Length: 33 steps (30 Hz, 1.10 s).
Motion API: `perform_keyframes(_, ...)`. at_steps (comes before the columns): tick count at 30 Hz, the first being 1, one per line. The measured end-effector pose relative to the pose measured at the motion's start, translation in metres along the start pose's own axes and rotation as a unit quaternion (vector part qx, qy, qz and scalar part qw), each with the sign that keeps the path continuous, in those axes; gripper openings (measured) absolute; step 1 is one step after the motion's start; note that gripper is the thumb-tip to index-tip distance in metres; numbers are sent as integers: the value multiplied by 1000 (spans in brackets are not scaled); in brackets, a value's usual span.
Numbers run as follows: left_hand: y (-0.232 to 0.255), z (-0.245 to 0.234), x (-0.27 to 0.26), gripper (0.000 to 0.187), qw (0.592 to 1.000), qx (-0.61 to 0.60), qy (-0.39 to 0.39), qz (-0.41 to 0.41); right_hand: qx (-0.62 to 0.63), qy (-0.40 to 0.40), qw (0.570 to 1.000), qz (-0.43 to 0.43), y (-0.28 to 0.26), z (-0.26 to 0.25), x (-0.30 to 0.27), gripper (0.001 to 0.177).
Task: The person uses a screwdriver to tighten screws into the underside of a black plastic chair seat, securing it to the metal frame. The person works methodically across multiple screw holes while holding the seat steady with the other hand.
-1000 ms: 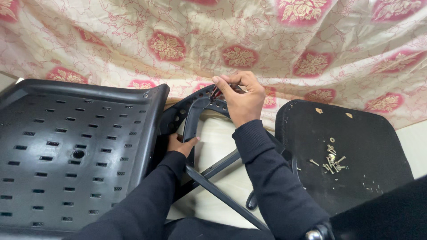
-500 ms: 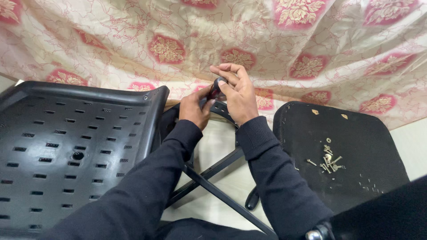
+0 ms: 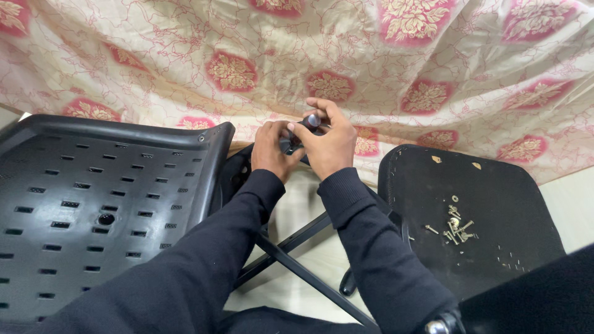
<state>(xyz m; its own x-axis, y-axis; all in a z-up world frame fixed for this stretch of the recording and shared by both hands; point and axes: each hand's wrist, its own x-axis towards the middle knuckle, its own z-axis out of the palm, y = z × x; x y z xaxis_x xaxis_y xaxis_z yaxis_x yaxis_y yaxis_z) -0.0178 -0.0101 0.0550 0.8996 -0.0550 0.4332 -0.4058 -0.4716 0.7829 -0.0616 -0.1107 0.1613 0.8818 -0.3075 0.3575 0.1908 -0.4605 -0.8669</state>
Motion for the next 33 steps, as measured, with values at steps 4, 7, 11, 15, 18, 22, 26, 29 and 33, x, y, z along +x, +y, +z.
perform_keyframes(4, -21, 0, -5, 52, 995, 92, -45, -5, -1, -34, 999, -18, 12, -3, 2, 47)
perform_keyframes(7, -36, 8, -7, 39, 993, 85, -78, -23, 64, -72, 993, -64, 27, -3, 5, 45)
perform_keyframes(11, -42, 21, -3, 29, 997, 53, -49, -5, 88, -101, 990, -45, 44, 2, 12, 39)
perform_keyframes(15, -36, 24, -1, 26, 997, 27, -51, -52, 98, -114, 987, -58, 44, 6, 14, 37)
perform_keyframes(18, -30, 19, 1, 28, 997, 20, -43, -65, 25, -63, 996, 57, 35, 8, 8, 46)
perform_keyframes(22, -25, 17, 3, 34, 995, -32, -19, -92, -125, 54, 984, -115, 26, 8, 1, 38)
perform_keyframes(26, -26, 21, 1, 33, 993, -34, -26, -107, -93, 46, 993, -59, 27, 7, 0, 38)
perform_keyframes(29, -27, 27, 0, 29, 992, -59, 9, -109, -80, 54, 990, -104, 29, 9, 1, 46)
perform_keyframes(33, -31, 27, 3, 27, 996, -24, 14, -89, -135, 91, 980, -113, 26, 13, 1, 42)
